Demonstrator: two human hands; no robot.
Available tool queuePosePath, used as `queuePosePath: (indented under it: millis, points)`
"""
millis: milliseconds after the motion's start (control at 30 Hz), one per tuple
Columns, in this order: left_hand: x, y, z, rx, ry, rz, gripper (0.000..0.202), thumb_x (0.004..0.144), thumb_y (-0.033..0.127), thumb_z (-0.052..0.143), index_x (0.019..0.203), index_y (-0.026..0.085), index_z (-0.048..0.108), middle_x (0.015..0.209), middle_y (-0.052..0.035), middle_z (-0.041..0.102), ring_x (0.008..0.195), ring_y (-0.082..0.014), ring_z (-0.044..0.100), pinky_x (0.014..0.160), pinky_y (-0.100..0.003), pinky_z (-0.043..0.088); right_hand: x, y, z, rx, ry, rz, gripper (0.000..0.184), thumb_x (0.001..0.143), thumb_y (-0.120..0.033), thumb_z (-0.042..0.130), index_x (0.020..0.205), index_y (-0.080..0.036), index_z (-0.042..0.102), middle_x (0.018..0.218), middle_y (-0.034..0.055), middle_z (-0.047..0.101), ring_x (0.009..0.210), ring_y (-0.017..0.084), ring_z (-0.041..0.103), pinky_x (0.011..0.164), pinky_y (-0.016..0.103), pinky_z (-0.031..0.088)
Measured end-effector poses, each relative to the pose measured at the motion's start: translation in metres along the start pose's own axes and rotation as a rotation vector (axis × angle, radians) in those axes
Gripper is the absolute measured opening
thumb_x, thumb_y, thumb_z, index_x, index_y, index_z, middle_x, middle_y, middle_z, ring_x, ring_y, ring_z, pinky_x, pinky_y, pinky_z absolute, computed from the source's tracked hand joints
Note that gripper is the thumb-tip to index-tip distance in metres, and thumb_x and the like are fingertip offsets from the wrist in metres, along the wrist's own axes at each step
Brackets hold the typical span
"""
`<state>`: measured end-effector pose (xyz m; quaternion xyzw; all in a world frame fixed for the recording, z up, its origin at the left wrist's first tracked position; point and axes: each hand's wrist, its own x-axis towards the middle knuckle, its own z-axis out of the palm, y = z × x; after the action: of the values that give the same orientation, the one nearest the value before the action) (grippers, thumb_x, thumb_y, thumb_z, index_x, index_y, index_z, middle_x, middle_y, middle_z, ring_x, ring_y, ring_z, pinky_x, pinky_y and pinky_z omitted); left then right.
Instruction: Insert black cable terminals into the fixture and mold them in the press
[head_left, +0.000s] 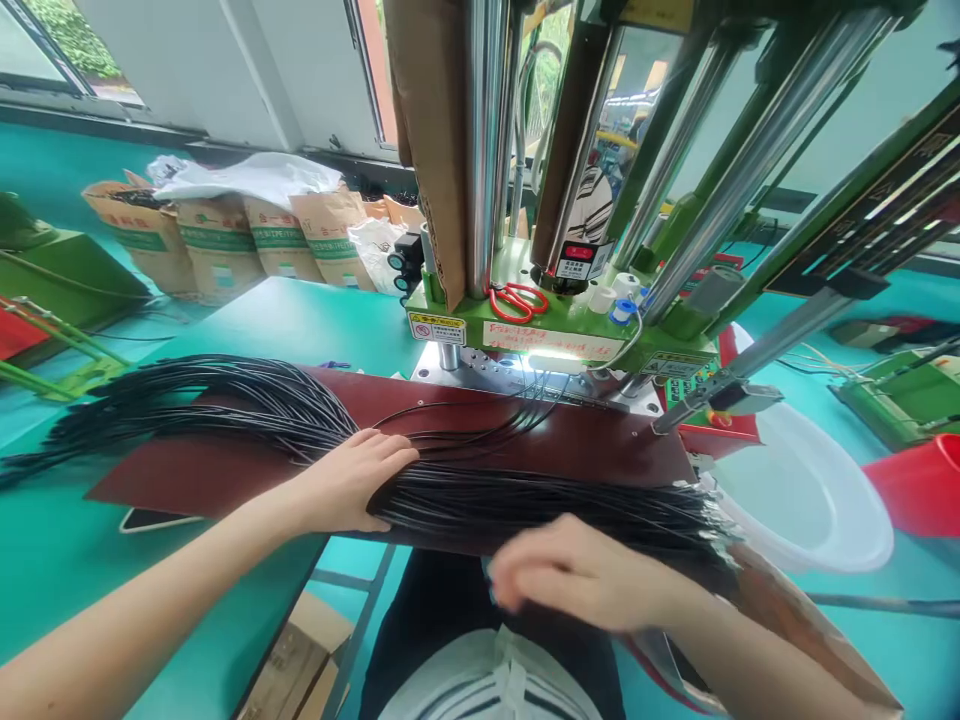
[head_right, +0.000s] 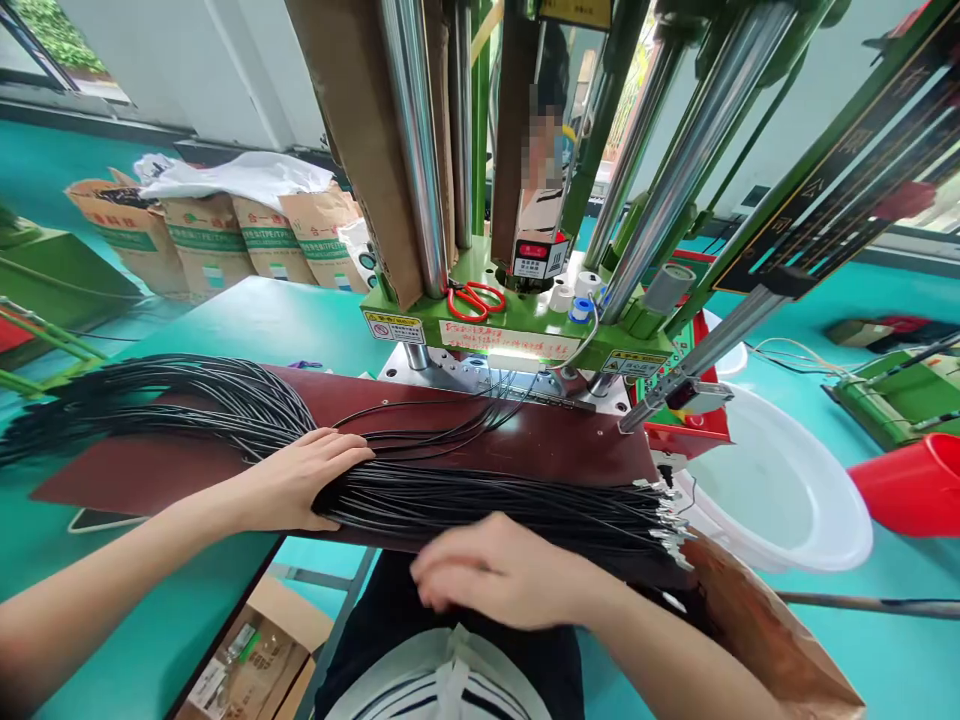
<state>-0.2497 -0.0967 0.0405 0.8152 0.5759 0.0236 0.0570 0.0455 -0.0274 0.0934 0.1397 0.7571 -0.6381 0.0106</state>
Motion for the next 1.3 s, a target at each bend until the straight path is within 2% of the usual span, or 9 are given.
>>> queuePosePath:
  millis: [133,233,333,533,700,833,933,1067,1300]
  points:
    - [-0.005,0.001,0.000,0.043,0.024,-0.036,0.056,0.060,0.034,0.065,0.111,0.017,0.049,0.107,-0.0102,0.055,0.100,-0.0259,0.053,0.089,-0.037,0.037,0.112,0.011,-0.010,-0.697,0.397,-0.264,0.031,0.086,-0.013,0.039,0.112,-0.012,0.055,0.115,0.0104,0.059,0.107,0.019,0.051,0.094,0.033,0.037]
    - [-0.007,0.000,0.007,0.090,0.043,-0.036,0.045,0.063,0.032,0.061,0.104,0.016,0.051,0.096,-0.0096,0.058,0.091,-0.0255,0.055,0.083,-0.038,0.039,0.177,0.037,-0.019,-1.082,0.412,-0.153,0.040,0.083,-0.014,0.043,0.123,-0.012,0.046,0.117,0.0134,0.056,0.108,0.024,0.048,0.089,0.038,0.038]
    - [-0.006,-0.001,0.014,0.149,0.066,-0.042,0.035,0.063,0.027,0.061,0.095,0.017,0.053,0.090,-0.0087,0.058,0.084,-0.0249,0.056,0.080,-0.038,0.039,0.195,0.050,-0.030,-1.291,0.329,-0.031,0.033,0.085,-0.014,0.040,0.114,-0.015,0.054,0.105,0.0111,0.060,0.095,0.023,0.053,0.077,0.035,0.041]
    - [0.000,-0.011,0.009,0.315,0.065,-0.117,0.022,0.068,0.029,0.061,0.085,0.020,0.051,0.084,-0.0079,0.056,0.081,-0.0253,0.056,0.074,-0.036,0.038,0.160,0.051,-0.055,-1.353,0.238,-0.002,0.021,0.078,-0.010,0.048,0.078,-0.016,0.068,0.086,0.0081,0.064,0.089,0.024,0.051,0.072,0.035,0.036]
    - [0.007,-0.032,0.003,0.390,0.017,-0.227,0.024,0.072,0.034,0.057,0.089,0.018,0.050,0.090,-0.0106,0.055,0.087,-0.0285,0.055,0.072,-0.037,0.037,0.146,0.053,-0.065,-1.271,0.280,0.071,0.028,0.086,-0.019,0.041,0.089,-0.017,0.069,0.096,0.0088,0.062,0.092,0.024,0.050,0.078,0.037,0.035]
    - [0.000,-0.029,0.004,0.390,-0.039,-0.226,0.025,0.082,0.032,0.046,0.097,0.013,0.048,0.095,-0.0100,0.053,0.092,-0.0258,0.054,0.079,-0.037,0.038,0.108,0.055,-0.063,-1.121,0.467,-0.127,0.033,0.090,-0.028,0.038,0.108,-0.012,0.060,0.111,0.0102,0.057,0.105,0.021,0.046,0.094,0.034,0.031]
    - [-0.011,-0.021,0.004,0.358,-0.049,-0.189,0.036,0.083,0.035,0.043,0.109,0.009,0.043,0.104,-0.0104,0.051,0.097,-0.0250,0.051,0.085,-0.038,0.037,0.049,0.065,-0.052,-1.066,0.582,-0.183,0.058,0.082,-0.048,0.048,0.127,-0.012,0.043,0.131,0.0134,0.043,0.121,0.024,0.035,0.101,0.039,0.026]
    - [-0.012,-0.025,0.001,0.347,-0.125,-0.156,0.043,0.076,0.029,0.050,0.113,0.009,0.040,0.106,-0.0078,0.051,0.099,-0.0241,0.050,0.086,-0.038,0.038,-0.022,0.088,-0.035,-1.134,0.479,-0.016,0.102,0.061,-0.065,0.062,0.139,-0.014,0.021,0.139,0.0180,0.031,0.127,0.033,0.027,0.103,0.052,0.016]
    - [0.013,-0.020,-0.008,0.375,-0.182,-0.252,0.015,0.082,0.019,0.033,0.086,0.012,0.046,0.084,-0.0030,0.055,0.085,-0.0214,0.055,0.074,-0.033,0.043,-0.046,0.097,-0.067,-1.224,0.430,0.198,0.064,0.080,-0.044,0.054,0.134,-0.017,0.034,0.122,0.0143,0.051,0.109,0.030,0.047,0.088,0.043,0.037]
